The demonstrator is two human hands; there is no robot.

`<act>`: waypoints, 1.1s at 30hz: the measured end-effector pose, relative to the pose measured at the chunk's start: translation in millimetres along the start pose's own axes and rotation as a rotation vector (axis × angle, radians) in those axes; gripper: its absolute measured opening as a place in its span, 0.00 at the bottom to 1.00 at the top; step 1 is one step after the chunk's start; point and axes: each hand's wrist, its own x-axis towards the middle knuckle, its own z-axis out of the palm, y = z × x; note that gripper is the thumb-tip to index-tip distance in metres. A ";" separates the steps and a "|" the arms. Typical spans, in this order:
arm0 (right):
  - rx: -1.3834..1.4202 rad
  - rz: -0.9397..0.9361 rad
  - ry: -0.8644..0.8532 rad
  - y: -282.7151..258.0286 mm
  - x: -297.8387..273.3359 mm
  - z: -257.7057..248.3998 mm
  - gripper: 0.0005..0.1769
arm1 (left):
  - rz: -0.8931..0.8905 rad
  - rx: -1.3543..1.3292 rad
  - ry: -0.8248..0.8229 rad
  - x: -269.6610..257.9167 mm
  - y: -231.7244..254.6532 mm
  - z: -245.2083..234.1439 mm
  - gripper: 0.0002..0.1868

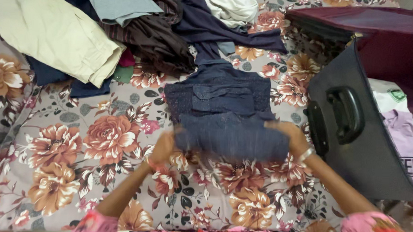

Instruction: The person folds a shirt and a pair of pants on a bed and places them into a suitcase.

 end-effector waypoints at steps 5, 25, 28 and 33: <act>0.805 0.913 0.243 124.9 93.3 103.3 0.46 | -0.566 -0.530 0.447 121.3 -85.9 0.3 0.35; 0.816 1.043 0.336 153.3 106.6 151.7 0.21 | -0.583 -0.103 0.767 89.3 -87.8 66.0 0.25; 0.831 1.018 0.261 156.3 81.6 147.4 0.25 | -0.831 -0.143 0.620 83.4 -62.2 33.0 0.30; 0.640 1.001 0.297 173.4 91.5 143.4 0.31 | -0.836 -0.228 0.647 124.0 -57.9 -5.4 0.36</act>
